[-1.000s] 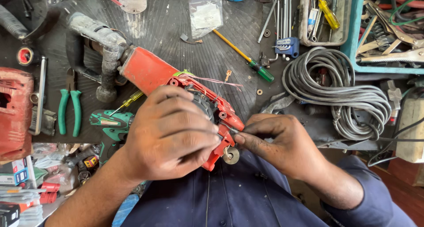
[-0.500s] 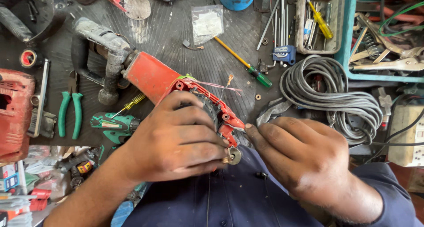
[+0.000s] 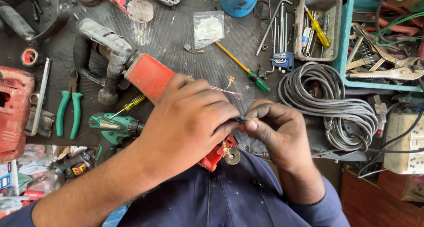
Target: The person repairs a red rotary hammer drill on a cluttered workbench. They use a screwdriver and pliers to remove screws and open the drill housing, use a socket wrench on the tool, pull out internal components, and handle small parts and wires while working on the disassembled drill.
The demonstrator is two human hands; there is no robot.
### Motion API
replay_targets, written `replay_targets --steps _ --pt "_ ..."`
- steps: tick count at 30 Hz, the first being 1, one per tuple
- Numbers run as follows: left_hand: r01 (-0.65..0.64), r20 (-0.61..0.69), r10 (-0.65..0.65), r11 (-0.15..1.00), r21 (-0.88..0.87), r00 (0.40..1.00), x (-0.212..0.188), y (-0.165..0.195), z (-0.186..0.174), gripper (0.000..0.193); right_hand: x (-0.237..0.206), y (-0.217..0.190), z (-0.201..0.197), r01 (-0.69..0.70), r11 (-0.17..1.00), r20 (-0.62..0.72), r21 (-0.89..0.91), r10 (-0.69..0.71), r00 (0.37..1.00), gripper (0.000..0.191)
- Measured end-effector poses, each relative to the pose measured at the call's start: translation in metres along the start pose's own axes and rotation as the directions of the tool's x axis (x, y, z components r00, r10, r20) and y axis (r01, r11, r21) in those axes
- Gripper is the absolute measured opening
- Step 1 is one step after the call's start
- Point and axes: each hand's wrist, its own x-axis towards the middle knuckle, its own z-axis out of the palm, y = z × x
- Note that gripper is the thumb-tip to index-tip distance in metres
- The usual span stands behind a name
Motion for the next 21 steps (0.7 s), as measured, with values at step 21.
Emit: replay_targets --steps 21 --pt "0.104 -0.164 -0.127 0.984 -0.142 0.978 -0.008 -0.004 0.006 0.016 0.019 0.005 0.007 0.128 0.99 0.002 -0.064 -0.128 0.992 0.013"
